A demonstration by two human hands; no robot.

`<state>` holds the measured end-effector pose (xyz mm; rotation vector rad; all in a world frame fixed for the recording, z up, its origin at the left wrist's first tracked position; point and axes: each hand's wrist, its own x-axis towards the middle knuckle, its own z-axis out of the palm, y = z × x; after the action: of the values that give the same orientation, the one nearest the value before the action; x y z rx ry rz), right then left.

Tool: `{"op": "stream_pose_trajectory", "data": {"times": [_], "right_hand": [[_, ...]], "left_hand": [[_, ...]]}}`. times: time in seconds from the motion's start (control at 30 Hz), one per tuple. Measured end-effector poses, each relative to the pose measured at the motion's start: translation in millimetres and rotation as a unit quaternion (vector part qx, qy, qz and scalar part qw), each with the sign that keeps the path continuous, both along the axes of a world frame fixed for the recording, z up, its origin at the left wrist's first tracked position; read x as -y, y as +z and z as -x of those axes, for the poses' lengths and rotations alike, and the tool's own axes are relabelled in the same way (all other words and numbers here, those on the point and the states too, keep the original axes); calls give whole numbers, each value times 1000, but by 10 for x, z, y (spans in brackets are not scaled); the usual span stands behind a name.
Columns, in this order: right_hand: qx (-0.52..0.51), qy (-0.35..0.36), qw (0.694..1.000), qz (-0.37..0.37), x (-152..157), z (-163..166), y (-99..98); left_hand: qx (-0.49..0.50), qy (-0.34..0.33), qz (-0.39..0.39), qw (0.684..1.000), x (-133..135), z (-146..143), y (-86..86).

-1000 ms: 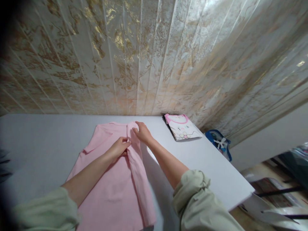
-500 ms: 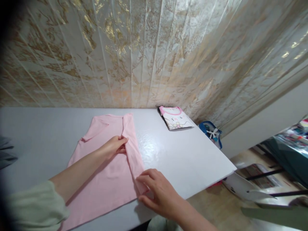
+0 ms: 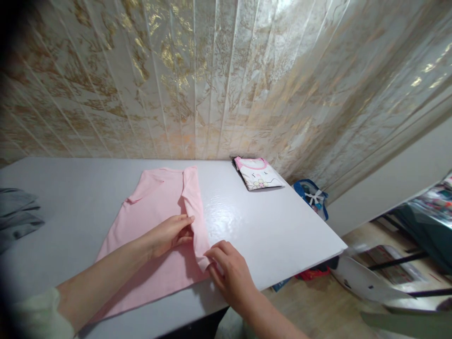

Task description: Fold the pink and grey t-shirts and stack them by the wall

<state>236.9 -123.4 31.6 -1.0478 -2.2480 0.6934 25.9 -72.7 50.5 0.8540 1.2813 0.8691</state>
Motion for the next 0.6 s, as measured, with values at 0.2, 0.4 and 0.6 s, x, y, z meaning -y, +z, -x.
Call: {"op": "stream_pose_trajectory", "data": {"times": [0.2,0.4,0.6], "right_hand": [[-153,-30,987,47,-7,32,105],[-107,2,994,21,51,118,140],[16,105,994,-15,84,160,160]], "left_hand": [[-402,-108,-287,863,456,53,-236],[-486,-246,-305,781,937,-111,-228],[-430,-334,-342,765,1181,-178,-325]]}}
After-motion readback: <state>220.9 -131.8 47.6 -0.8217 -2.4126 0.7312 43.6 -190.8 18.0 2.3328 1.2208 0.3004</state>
